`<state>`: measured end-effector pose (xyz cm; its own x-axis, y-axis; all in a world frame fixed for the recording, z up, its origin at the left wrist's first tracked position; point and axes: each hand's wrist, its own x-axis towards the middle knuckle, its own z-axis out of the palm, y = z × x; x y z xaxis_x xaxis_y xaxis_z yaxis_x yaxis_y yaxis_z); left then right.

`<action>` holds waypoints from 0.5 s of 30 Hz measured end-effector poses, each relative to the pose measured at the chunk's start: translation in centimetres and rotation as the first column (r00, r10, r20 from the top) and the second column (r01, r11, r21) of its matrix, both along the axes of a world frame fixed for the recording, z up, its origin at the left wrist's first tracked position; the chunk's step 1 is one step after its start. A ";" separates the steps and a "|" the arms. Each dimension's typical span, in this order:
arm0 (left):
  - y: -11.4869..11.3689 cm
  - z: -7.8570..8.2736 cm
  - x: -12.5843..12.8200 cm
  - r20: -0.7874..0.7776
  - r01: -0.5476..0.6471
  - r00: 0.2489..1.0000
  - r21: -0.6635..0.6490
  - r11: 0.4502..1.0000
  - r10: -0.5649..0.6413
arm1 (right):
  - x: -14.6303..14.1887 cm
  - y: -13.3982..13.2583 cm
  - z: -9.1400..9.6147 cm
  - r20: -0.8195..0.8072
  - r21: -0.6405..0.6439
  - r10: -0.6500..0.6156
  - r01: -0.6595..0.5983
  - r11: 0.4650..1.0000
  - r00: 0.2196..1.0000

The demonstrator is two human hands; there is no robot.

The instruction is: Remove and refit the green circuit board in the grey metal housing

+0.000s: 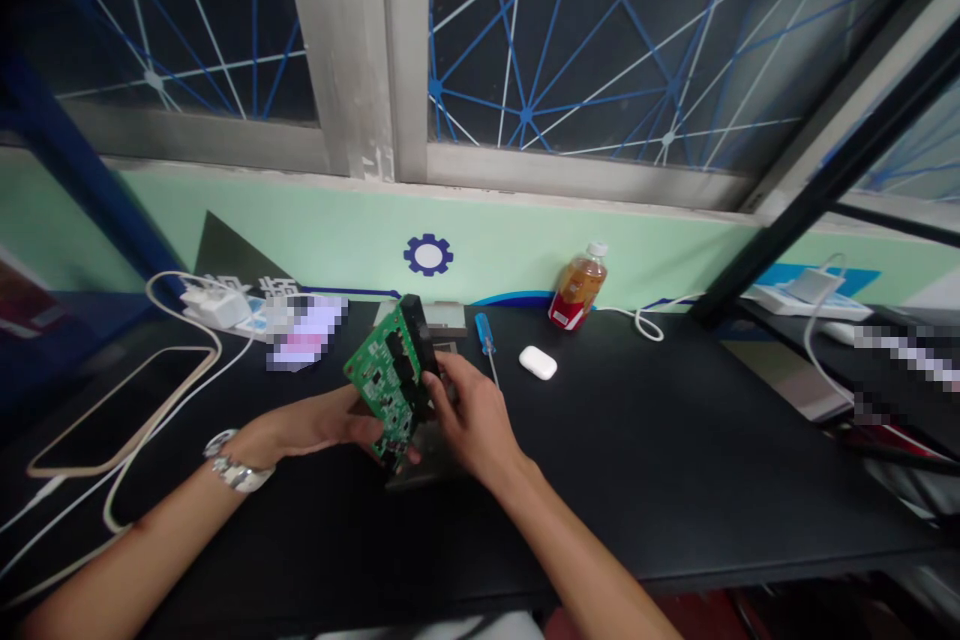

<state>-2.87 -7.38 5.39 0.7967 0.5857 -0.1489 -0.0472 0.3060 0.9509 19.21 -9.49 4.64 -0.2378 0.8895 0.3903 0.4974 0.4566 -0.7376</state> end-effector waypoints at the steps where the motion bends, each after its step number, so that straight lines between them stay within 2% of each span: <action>1: 0.1 0.1 0.1 -0.008 -0.024 1.000 0.036 0.999 0.024 | 0.0 0.0 0.0 -0.020 0.000 -0.008 0.008 1.000 1.000; 5: 0.5 -0.1 -0.2 -0.027 -0.109 0.993 0.233 0.966 0.118 | -0.1 0.1 -0.2 -0.130 -0.032 -0.019 0.015 0.999 0.991; 10: 0.9 -0.5 -0.3 -0.055 -0.205 0.971 0.319 0.925 0.234 | -0.2 0.0 0.1 -0.226 -0.029 0.056 -0.064 0.998 0.973; 13: 1.0 -0.7 -0.1 -0.047 -0.265 0.948 0.433 0.862 0.315 | -0.1 -0.3 0.4 -0.267 -0.063 0.113 -0.135 0.989 0.957; 15: 1.1 -0.9 0.0 -0.036 -0.292 0.928 0.546 0.786 0.370 | -0.1 -0.5 0.6 -0.290 -0.085 0.156 -0.188 0.978 0.944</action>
